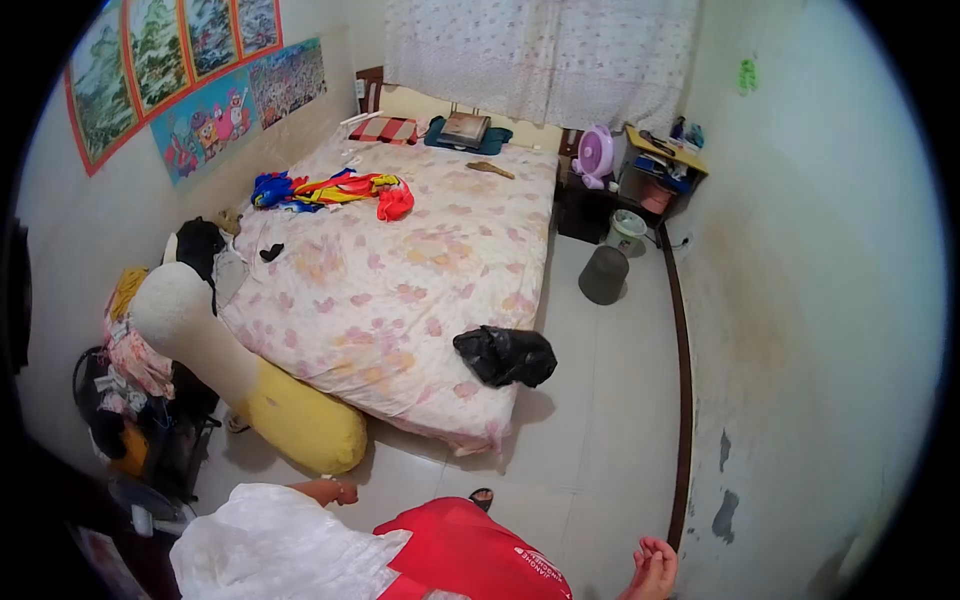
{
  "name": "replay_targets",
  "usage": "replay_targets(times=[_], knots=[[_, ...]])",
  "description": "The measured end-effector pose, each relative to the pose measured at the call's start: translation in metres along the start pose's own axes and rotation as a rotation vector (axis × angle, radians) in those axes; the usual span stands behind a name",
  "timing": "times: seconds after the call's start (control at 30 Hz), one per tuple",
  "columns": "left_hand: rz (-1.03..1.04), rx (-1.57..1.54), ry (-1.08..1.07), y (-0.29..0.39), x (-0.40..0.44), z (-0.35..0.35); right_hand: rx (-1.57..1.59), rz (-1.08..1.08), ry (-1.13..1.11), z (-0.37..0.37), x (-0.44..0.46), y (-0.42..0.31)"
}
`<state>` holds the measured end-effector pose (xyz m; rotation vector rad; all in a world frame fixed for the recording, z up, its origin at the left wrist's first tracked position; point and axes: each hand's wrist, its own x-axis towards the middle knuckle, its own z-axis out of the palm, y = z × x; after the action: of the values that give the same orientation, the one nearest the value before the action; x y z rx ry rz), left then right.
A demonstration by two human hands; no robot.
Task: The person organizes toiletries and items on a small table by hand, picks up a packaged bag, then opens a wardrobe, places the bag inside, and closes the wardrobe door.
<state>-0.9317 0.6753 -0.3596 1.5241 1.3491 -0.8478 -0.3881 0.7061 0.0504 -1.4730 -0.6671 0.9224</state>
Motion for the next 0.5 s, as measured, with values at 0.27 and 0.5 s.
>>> replay_targets(times=[0.27, 0.5], knots=[[0.233, -0.241, 0.499, 0.192, 0.108, -0.283, -0.041, 0.096, 0.061, 0.012, 0.193, -0.039], [0.336, -0.342, 0.657, 0.332, 0.142, -0.414, 0.017, 0.068, -0.006, -0.026, 0.398, -0.026]])
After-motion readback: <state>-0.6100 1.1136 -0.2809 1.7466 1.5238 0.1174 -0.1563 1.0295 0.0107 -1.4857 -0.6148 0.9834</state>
